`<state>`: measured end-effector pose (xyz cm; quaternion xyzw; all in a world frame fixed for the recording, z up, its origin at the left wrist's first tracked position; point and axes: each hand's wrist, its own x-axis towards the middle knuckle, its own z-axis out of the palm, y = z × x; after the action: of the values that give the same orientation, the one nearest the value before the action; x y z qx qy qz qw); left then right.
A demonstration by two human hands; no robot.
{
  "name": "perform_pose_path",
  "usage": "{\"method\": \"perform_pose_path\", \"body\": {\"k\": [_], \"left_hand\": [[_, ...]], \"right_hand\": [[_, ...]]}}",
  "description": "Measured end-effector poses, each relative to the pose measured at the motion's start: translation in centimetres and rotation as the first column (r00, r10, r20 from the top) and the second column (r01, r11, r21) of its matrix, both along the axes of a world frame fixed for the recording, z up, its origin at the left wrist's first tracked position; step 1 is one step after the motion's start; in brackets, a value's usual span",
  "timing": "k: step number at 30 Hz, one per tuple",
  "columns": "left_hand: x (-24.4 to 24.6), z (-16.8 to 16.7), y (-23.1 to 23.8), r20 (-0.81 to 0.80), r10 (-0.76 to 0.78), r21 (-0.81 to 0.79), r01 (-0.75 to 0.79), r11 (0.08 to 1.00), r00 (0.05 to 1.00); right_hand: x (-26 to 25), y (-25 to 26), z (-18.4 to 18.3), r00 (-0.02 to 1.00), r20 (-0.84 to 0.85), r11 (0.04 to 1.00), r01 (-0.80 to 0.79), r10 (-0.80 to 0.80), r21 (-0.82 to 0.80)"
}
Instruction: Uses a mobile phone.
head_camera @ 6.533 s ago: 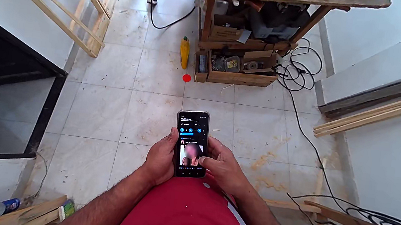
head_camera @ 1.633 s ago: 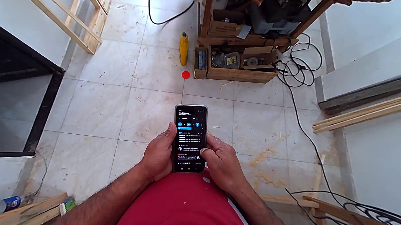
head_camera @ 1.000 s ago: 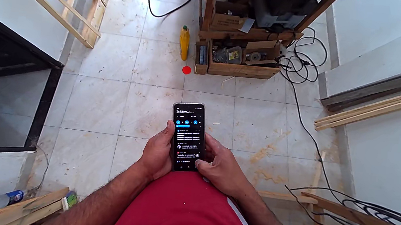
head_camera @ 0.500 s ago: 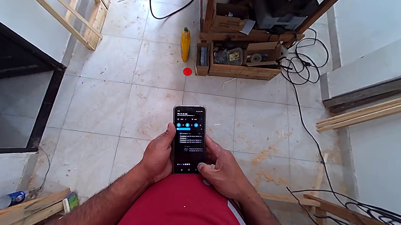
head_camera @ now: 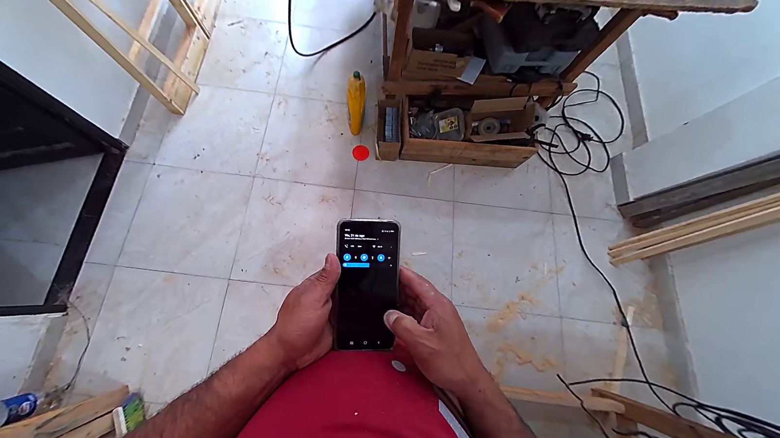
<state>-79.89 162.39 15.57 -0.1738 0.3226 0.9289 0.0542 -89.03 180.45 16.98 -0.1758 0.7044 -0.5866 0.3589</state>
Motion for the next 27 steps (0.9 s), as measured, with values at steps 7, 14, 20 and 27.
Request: {"method": "perform_pose_path", "body": {"k": [7,14,20,27], "left_hand": [[-0.1,0.2,0.0,0.004,0.007,-0.041,-0.007,0.999,1.000],[0.1,0.4,-0.1,-0.012,-0.007,-0.034,0.007,0.999,1.000],[-0.1,0.6,0.1,-0.020,-0.014,-0.067,0.013,0.998,1.000],[-0.2,0.4,-0.1,-0.042,-0.014,-0.038,0.012,0.999,0.999]], "right_hand": [[-0.4,-0.5,0.5,1.000,-0.015,0.999,0.015,-0.016,-0.052],[0.0,-0.7,0.5,0.998,-0.057,1.000,-0.021,0.022,0.020],[-0.2,-1.5,0.0,0.977,-0.198,0.994,0.091,-0.079,0.054],[-0.3,-1.1,0.1,0.978,-0.175,0.993,0.103,-0.112,-0.059]]}}
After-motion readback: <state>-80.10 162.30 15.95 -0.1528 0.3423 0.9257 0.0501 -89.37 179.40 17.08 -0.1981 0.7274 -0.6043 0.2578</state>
